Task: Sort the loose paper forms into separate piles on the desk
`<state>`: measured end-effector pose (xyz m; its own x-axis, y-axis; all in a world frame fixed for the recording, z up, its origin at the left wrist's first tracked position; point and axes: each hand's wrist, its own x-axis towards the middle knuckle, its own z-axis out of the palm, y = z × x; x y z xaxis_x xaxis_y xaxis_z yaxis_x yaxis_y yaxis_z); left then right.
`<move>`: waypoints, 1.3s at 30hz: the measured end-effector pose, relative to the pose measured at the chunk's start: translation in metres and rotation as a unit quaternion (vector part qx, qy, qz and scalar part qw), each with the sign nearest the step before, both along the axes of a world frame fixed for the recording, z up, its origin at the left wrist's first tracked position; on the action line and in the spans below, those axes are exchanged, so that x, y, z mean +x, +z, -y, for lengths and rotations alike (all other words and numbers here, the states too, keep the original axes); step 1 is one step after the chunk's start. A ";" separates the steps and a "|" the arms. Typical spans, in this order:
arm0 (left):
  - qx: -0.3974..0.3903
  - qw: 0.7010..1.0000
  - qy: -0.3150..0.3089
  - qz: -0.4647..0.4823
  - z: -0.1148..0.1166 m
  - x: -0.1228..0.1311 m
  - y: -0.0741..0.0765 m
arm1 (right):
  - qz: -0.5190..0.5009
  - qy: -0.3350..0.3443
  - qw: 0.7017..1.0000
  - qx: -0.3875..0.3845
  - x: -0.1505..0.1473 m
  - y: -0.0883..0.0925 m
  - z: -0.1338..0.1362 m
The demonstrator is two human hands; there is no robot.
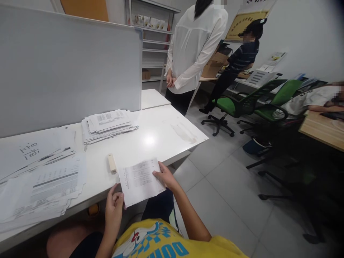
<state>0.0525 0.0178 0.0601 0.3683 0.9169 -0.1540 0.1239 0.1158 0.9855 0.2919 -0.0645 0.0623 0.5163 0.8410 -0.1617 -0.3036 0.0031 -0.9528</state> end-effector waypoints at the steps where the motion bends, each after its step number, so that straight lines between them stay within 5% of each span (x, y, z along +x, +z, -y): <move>1: 0.003 1.000 -0.014 -0.018 0.000 0.001 0.000 | 0.001 0.007 1.000 0.001 -0.001 0.000 -0.001; 9: 0.098 0.975 -0.071 -0.185 -0.003 -0.005 -0.009 | 0.118 0.024 0.990 -0.069 0.001 -0.006 0.000; 15: 0.167 0.973 -0.071 -0.141 -0.010 -0.018 -0.030 | 0.128 0.007 0.986 -0.103 -0.006 0.001 -0.002; 18: 0.141 0.983 -0.038 -0.111 -0.023 -0.019 -0.033 | 0.112 -0.003 0.989 -0.100 -0.013 0.006 -0.005; 21: 0.083 0.991 -0.039 -0.094 -0.046 -0.019 -0.023 | 0.131 0.008 0.987 -0.095 -0.016 0.007 -0.011; 24: 0.073 0.985 -0.110 -0.115 -0.072 -0.019 -0.004 | 0.157 0.002 0.981 -0.115 -0.017 0.001 -0.018; 30: 0.194 0.910 -0.172 -0.322 -0.100 -0.012 0.031 | 0.241 -0.012 0.957 -0.158 -0.022 -0.010 -0.024; 39: 0.257 0.899 -0.126 -0.331 -0.105 0.008 0.030 | 0.239 -0.008 0.965 -0.111 -0.017 0.005 -0.027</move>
